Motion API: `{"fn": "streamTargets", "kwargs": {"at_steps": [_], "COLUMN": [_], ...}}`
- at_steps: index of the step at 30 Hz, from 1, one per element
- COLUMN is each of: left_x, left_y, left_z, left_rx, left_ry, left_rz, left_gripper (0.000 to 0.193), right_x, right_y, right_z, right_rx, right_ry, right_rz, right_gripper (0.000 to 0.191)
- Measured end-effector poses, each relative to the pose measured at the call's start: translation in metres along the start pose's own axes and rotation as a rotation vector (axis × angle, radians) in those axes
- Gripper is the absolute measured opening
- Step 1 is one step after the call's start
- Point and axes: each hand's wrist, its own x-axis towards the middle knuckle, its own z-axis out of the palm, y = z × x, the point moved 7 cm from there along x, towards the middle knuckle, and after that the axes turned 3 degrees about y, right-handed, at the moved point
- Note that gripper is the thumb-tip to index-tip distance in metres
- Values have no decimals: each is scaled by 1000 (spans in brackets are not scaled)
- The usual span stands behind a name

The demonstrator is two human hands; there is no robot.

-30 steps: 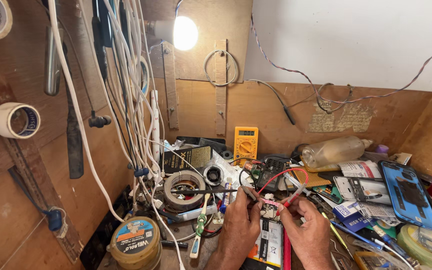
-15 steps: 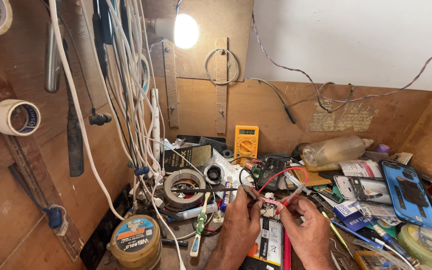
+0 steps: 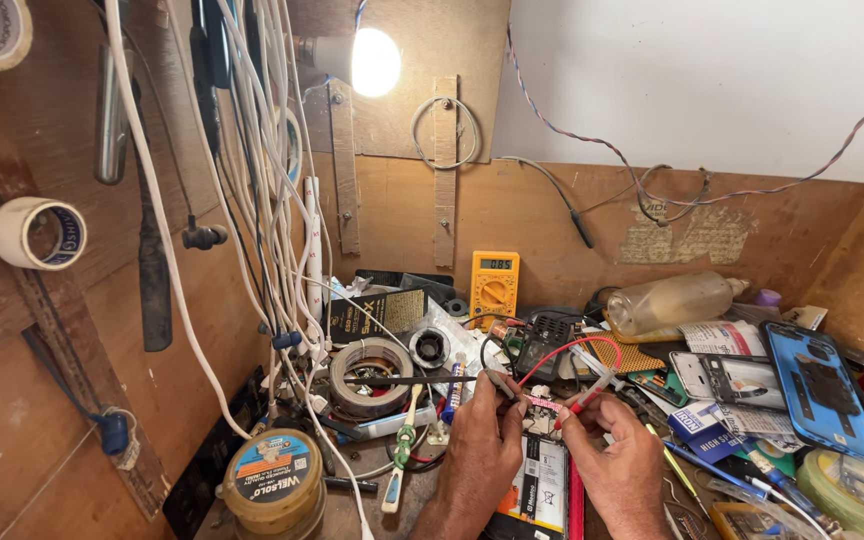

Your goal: The person uses a screwdriver to remove screws from a disassembled smartphone, then connects a USB cable to the device. They use a multimeter to test electrical continuity on the phone's internal components.

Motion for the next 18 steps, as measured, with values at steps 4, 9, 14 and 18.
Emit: {"fn": "streamTargets", "kwargs": {"at_steps": [4,9,14,18], "left_x": [0,0,1,1], "left_y": [1,0,-4,-4], "left_z": [-1,0,1,1], "left_rx": [-4,-12,-24,5], "left_ry": [17,20,6,9], "left_rz": [28,31,-22,-18], "left_gripper": [13,12,12,14], "right_x": [1,2,3,3], "right_y": [4,17,21,18], "right_z": [5,9,9,9], "right_rx": [153,136,151,149], "right_ry": [-31,-62,-71,-52], "right_rz": [-44,46,85,63], "right_gripper": [17,16,17,17]}}
